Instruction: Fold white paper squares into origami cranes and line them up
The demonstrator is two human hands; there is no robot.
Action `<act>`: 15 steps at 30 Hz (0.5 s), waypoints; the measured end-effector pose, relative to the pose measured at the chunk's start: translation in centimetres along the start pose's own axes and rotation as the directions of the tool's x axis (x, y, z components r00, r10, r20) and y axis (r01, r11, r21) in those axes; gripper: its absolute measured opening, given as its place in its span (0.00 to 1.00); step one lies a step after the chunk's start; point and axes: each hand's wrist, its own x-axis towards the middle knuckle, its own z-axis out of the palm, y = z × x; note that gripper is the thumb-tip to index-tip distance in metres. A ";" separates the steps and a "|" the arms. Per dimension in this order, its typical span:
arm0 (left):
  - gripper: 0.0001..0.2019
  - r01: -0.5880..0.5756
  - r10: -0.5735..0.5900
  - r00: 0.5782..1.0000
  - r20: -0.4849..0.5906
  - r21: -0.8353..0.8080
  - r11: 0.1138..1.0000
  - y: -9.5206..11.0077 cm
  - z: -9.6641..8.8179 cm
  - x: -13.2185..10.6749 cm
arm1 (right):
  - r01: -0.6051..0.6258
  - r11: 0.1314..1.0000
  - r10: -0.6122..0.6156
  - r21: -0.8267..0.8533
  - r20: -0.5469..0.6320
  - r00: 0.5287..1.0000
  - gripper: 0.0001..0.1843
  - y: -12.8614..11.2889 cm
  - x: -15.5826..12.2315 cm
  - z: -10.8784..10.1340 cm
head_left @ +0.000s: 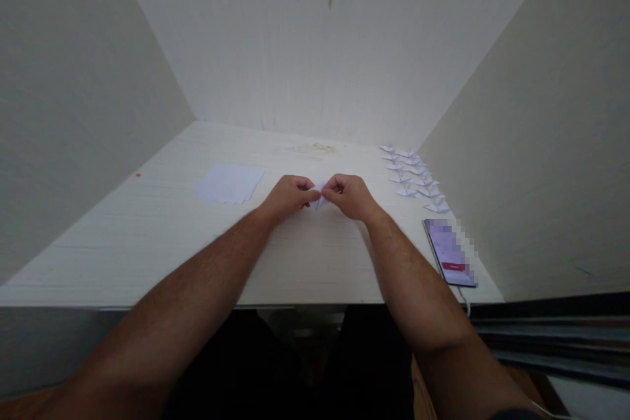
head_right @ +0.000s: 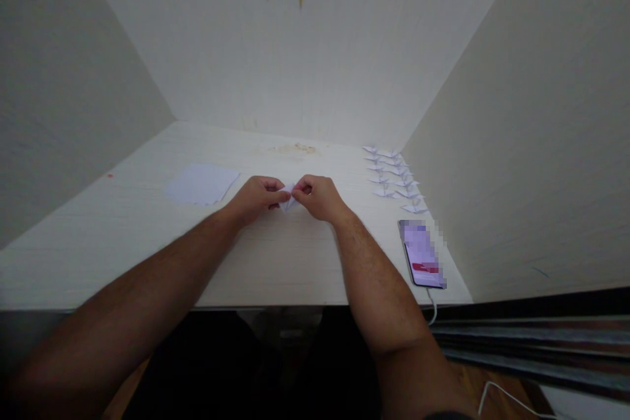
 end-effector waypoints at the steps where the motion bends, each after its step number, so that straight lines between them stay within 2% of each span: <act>1: 0.09 0.001 -0.001 1.000 -0.002 0.003 1.000 0.0 0.0 0.0 | 0.004 1.000 -0.004 -0.017 -0.001 1.000 0.06 -0.1 0.0 0.0; 6: 0.10 0.006 -0.006 1.000 -0.012 0.025 1.000 0.0 0.1 -0.1 | 0.012 0.997 -0.012 -0.074 -0.004 1.000 0.06 -0.3 -0.1 0.0; 9: 0.10 0.006 -0.005 0.999 -0.036 0.029 1.000 0.1 0.2 -0.1 | 0.003 0.999 -0.004 -0.043 -0.026 1.000 0.07 -0.2 -0.1 0.3; 12: 0.09 0.004 0.000 0.996 -0.085 0.040 0.999 0.3 0.3 -0.2 | -0.026 0.994 0.033 0.109 -0.059 0.998 0.07 0.1 0.1 0.7; 15: 0.06 -0.002 0.005 0.994 -0.109 0.028 1.000 0.6 0.4 -0.3 | -0.070 0.946 0.089 0.317 -0.046 0.995 0.06 0.3 0.4 0.9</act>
